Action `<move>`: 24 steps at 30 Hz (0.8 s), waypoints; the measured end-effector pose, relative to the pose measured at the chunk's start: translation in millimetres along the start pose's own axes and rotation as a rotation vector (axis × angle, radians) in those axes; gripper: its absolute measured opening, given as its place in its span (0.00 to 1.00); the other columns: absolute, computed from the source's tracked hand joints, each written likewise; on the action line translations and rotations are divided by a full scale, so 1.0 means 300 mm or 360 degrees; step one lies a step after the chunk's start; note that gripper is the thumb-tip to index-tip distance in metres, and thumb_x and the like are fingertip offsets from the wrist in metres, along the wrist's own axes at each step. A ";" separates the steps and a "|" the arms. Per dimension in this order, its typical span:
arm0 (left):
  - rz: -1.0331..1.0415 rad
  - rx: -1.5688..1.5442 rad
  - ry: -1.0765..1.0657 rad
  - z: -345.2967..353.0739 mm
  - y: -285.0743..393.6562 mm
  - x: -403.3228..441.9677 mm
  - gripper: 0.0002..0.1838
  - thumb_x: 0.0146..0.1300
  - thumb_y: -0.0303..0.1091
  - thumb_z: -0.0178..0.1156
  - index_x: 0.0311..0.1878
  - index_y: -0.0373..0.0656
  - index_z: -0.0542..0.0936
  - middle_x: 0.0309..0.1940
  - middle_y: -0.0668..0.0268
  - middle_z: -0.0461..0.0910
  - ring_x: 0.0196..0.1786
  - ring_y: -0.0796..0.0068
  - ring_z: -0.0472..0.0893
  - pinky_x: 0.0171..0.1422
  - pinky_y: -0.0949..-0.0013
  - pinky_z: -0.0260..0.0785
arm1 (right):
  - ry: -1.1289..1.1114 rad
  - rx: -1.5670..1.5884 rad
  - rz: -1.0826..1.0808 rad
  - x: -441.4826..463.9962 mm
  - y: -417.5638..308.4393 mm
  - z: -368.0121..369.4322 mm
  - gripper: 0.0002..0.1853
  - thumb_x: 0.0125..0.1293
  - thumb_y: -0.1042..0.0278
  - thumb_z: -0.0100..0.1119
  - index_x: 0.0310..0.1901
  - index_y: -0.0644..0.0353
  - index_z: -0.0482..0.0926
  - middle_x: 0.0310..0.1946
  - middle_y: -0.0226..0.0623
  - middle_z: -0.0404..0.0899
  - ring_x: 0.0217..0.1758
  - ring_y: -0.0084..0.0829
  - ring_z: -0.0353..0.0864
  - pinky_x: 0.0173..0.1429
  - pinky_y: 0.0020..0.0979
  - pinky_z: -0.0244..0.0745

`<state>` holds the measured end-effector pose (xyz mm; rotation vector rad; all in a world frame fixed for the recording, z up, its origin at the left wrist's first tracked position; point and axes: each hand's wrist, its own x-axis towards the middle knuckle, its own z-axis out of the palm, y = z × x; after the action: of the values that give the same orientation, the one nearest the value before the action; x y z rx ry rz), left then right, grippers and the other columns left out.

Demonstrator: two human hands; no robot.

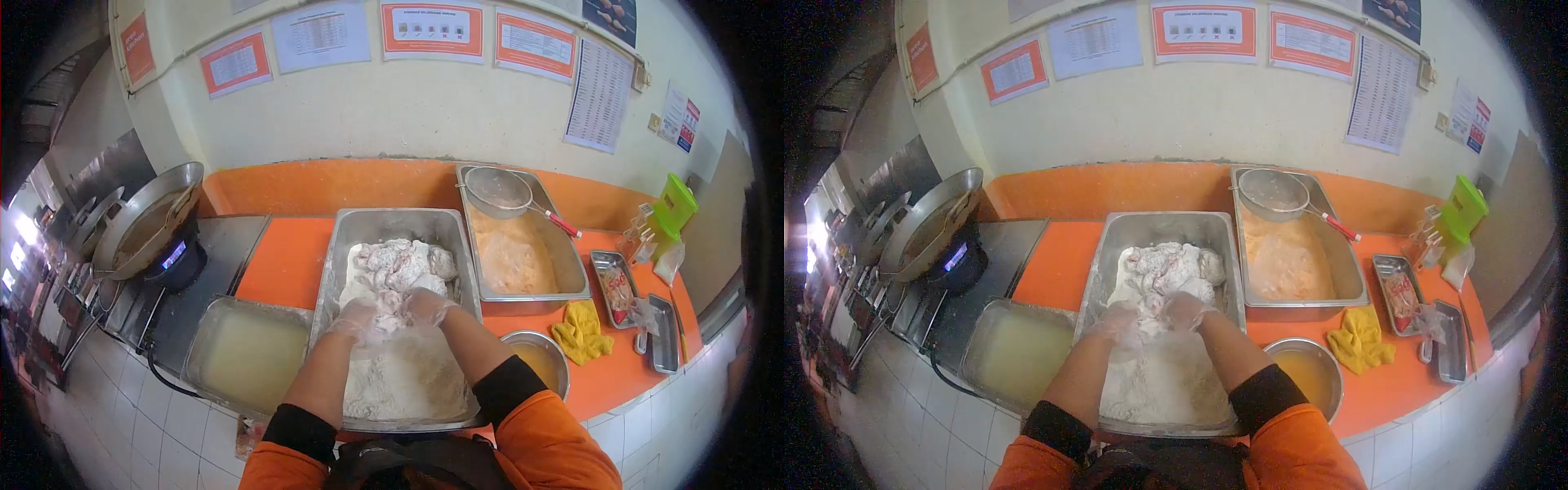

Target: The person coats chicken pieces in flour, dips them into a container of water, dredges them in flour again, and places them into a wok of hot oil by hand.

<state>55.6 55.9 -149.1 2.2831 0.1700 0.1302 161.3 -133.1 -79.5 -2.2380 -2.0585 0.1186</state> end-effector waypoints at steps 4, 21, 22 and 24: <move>0.0422 0.1344 -0.0192 -0.095 0.150 -0.044 0.15 0.41 0.34 0.58 0.34 0.38 0.76 0.31 0.52 0.76 0.40 0.57 0.76 0.47 0.63 0.67 | -0.0188 -0.0122 0.0081 -0.011 -0.013 -0.044 0.10 0.45 0.67 0.51 0.27 0.60 0.79 0.26 0.46 0.77 0.34 0.43 0.77 0.40 0.37 0.70; -0.0721 0.0419 -0.0606 -0.081 0.183 -0.071 0.17 0.50 0.38 0.54 0.39 0.36 0.77 0.39 0.51 0.76 0.43 0.57 0.77 0.46 0.59 0.67 | -0.0280 0.0099 0.0173 0.037 -0.039 0.084 0.12 0.51 0.59 0.51 0.33 0.56 0.77 0.28 0.41 0.78 0.31 0.41 0.76 0.37 0.36 0.70; -0.0582 0.0442 -0.0665 -0.073 0.179 -0.083 0.18 0.48 0.39 0.54 0.39 0.35 0.76 0.39 0.51 0.77 0.42 0.57 0.77 0.47 0.60 0.67 | -0.0357 0.0118 0.0270 0.023 -0.041 0.095 0.13 0.51 0.59 0.52 0.35 0.55 0.77 0.30 0.41 0.78 0.34 0.40 0.76 0.38 0.35 0.70; -0.0295 0.0484 -0.0777 -0.075 0.265 -0.119 0.20 0.46 0.40 0.54 0.39 0.35 0.76 0.39 0.52 0.77 0.42 0.57 0.77 0.47 0.62 0.66 | -0.0509 0.0147 0.0466 -0.027 -0.126 -0.034 0.15 0.51 0.59 0.52 0.38 0.55 0.77 0.35 0.41 0.78 0.39 0.39 0.77 0.42 0.34 0.71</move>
<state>23.5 14.6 -75.8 2.5073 0.1506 -0.5809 124.6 -138.1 -64.6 -2.5846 -1.7898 0.6172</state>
